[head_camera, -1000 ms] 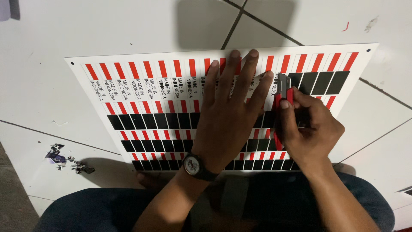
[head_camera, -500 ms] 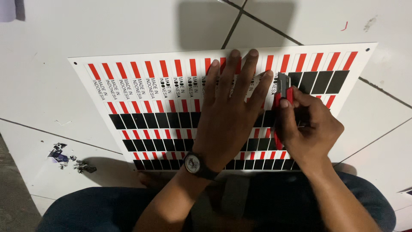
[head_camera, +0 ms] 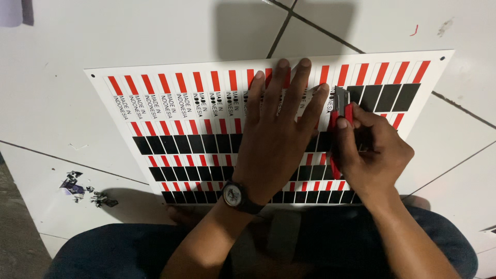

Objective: The person sits on the floor and uses a red utility knife to carefully cut and peel small rectangular labels from a white sheet. They remove the labels one by one and place them on the floor beside them.

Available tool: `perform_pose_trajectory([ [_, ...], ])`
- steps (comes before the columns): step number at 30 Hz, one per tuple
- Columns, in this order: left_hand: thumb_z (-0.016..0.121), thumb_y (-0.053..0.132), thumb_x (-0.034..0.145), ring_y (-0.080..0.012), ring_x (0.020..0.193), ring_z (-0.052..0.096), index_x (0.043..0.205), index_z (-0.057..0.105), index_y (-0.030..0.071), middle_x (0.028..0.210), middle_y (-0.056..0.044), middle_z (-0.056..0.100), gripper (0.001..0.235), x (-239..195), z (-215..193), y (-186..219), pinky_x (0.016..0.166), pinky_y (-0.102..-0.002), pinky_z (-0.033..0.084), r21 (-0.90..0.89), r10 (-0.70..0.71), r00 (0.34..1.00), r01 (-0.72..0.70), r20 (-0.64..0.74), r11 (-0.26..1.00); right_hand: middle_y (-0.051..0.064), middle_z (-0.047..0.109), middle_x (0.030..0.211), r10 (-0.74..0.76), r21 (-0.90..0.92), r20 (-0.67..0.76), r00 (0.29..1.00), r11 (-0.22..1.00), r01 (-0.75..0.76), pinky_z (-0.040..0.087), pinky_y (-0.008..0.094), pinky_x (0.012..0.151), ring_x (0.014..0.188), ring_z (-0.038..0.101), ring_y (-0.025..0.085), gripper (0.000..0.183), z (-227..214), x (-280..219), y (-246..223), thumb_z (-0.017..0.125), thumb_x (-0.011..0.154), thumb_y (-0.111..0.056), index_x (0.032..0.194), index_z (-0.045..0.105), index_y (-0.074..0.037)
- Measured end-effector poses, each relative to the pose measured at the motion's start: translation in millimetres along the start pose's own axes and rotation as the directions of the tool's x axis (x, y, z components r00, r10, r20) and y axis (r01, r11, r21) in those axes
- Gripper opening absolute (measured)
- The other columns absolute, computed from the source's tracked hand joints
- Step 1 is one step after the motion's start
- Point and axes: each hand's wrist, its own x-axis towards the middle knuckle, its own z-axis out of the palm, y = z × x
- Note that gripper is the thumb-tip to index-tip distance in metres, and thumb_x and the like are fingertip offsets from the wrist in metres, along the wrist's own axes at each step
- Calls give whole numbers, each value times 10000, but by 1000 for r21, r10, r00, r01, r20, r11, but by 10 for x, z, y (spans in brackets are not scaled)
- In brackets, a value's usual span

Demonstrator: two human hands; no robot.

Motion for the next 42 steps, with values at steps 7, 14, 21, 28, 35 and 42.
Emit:
perform_pose_trajectory([
  [7,709,213,1098,-431,1471,430,1457,517,149,1565,-191,415,412,5,15,2,1228,-602,385,-4,-2,1000,2,-13,1000,67,698,921,-16,-21,0,1000,1000,16,468,259,692,751,606,119,192,-5,3,6,725,1089,-79,1223,745,58],
  [14,713,261,1097,-420,1459,440,1448,526,156,1554,-180,425,411,3,22,1,1219,-601,398,9,-5,1000,5,-24,1000,72,710,947,-24,-15,1,1000,1000,24,466,265,691,763,608,128,169,-3,-4,35,741,1085,-54,1213,739,58],
  [21,790,279,1067,-422,1472,419,1467,512,164,1568,-180,405,501,-2,31,0,1227,-614,376,15,-5,1000,5,-2,1000,76,700,918,-48,-28,0,999,998,48,444,269,655,730,596,131,165,-5,14,19,740,1085,-50,1213,742,53],
  [28,754,324,1095,-407,1486,409,1470,498,192,1579,-164,397,473,0,37,8,1242,-616,386,-1,-20,1000,20,1,1000,86,708,943,-49,-49,1,999,998,49,464,279,702,778,617,149,168,-4,5,37,752,1077,-53,1211,746,47],
  [35,712,322,1107,-430,1485,398,1479,505,191,1582,-191,376,445,2,-11,19,1244,-610,356,24,-6,1000,5,25,1000,57,713,959,-17,-36,-5,1000,999,16,477,267,711,780,623,129,156,4,-6,30,755,1085,-56,1220,746,22],
  [42,714,283,1115,-420,1478,410,1470,505,202,1575,-184,393,419,6,-23,28,1230,-595,386,65,0,1000,0,9,998,88,711,959,-31,-1,-12,999,1000,31,478,266,697,772,620,139,164,10,4,3,744,1089,-46,1214,740,61],
])
